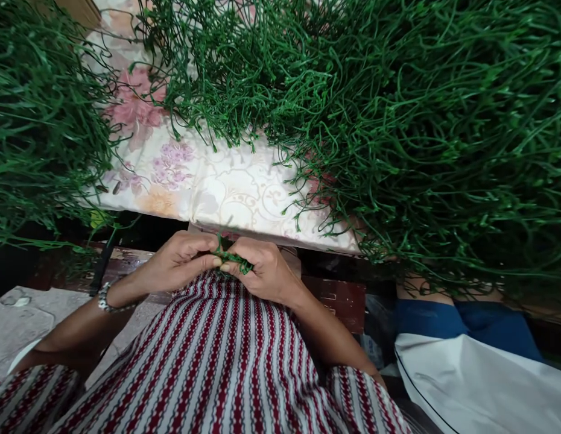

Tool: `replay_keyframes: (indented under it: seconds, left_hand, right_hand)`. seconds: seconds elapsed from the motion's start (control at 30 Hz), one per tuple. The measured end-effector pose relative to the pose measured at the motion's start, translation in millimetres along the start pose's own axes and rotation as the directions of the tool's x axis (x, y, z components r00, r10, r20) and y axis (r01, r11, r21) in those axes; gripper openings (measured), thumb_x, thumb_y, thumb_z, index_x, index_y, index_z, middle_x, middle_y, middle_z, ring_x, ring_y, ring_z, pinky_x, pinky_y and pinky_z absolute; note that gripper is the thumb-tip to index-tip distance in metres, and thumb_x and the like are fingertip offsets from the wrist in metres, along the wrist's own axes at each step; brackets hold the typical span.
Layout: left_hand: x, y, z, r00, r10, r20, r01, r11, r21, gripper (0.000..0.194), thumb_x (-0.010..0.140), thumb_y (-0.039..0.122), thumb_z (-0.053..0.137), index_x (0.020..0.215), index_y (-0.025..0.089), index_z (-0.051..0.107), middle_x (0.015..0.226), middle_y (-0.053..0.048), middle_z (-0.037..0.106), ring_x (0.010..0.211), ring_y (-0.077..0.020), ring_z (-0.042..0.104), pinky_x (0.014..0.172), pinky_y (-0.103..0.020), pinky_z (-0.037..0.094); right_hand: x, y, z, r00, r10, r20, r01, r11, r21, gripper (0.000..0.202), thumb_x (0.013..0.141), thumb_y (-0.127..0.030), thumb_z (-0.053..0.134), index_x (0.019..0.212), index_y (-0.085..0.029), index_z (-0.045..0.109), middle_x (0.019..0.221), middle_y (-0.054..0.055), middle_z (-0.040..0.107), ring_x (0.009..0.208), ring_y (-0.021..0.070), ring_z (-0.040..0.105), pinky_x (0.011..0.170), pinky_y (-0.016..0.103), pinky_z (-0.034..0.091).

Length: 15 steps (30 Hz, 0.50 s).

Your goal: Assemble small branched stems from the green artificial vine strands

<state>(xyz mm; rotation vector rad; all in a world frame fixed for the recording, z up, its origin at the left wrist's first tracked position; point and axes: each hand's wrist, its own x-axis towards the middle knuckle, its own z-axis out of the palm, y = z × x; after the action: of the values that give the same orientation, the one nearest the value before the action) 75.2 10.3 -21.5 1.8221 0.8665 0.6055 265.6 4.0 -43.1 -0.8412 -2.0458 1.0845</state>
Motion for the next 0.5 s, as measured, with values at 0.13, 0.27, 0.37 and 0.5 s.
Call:
replay_keyframes:
  seconds: [0.13, 0.27, 0.37, 0.5]
  left_hand:
    - [3.8, 0.6, -12.2, 0.940, -0.006, 0.341, 0.053, 0.990, -0.131, 0.029, 0.085, 0.024, 0.049, 0.059, 0.016, 0.039, 0.057, 0.005, 0.032, 0.054, -0.0075, 0.032, 0.052, -0.022, 0.025]
    - [4.5, 1.6, -10.4, 0.819, 0.014, 0.574, 0.156, 0.957, -0.246, 0.027, 0.082, 0.025, 0.050, 0.058, 0.016, 0.043, 0.057, 0.005, 0.033, 0.055, -0.0091, 0.034, 0.053, -0.023, 0.027]
    - [-0.4, 1.9, -13.9, 0.758, 0.028, 0.652, 0.202, 0.940, -0.275, 0.025, 0.082, 0.026, 0.051, 0.060, 0.016, 0.049, 0.056, 0.003, 0.037, 0.055, -0.0101, 0.036, 0.052, -0.023, 0.027]
    - [-11.0, -1.5, -27.2, 0.904, -0.077, 0.419, 0.250, 0.892, -0.376, 0.026, 0.081, 0.031, 0.056, 0.061, 0.014, 0.051, 0.057, 0.003, 0.040, 0.054, -0.0086, 0.035, 0.051, -0.023, 0.027]
  right_hand:
    - [1.5, -3.8, -6.4, 0.975, -0.094, 0.201, 0.067, 0.989, 0.133, 0.029, 0.088, -0.031, 0.049, 0.064, -0.015, 0.050, 0.060, -0.001, 0.046, 0.057, 0.0088, 0.043, 0.054, 0.022, 0.035]
    - [4.2, -6.9, -10.0, 0.891, -0.224, 0.394, 0.114, 0.952, 0.283, 0.033, 0.091, -0.028, 0.043, 0.061, -0.016, 0.049, 0.057, -0.001, 0.046, 0.056, 0.0094, 0.042, 0.057, 0.023, 0.038]
    - [5.0, -6.6, -18.6, 0.807, -0.299, 0.509, 0.128, 0.930, 0.344, 0.031, 0.092, -0.027, 0.039, 0.064, -0.017, 0.050, 0.058, 0.000, 0.049, 0.058, 0.0099, 0.044, 0.058, 0.023, 0.038]
    - [0.8, -19.6, -49.8, 0.870, -0.125, 0.476, 0.088, 0.991, 0.100, 0.029, 0.092, -0.026, 0.041, 0.070, -0.016, 0.057, 0.063, 0.002, 0.050, 0.061, 0.0106, 0.046, 0.056, 0.023, 0.037]
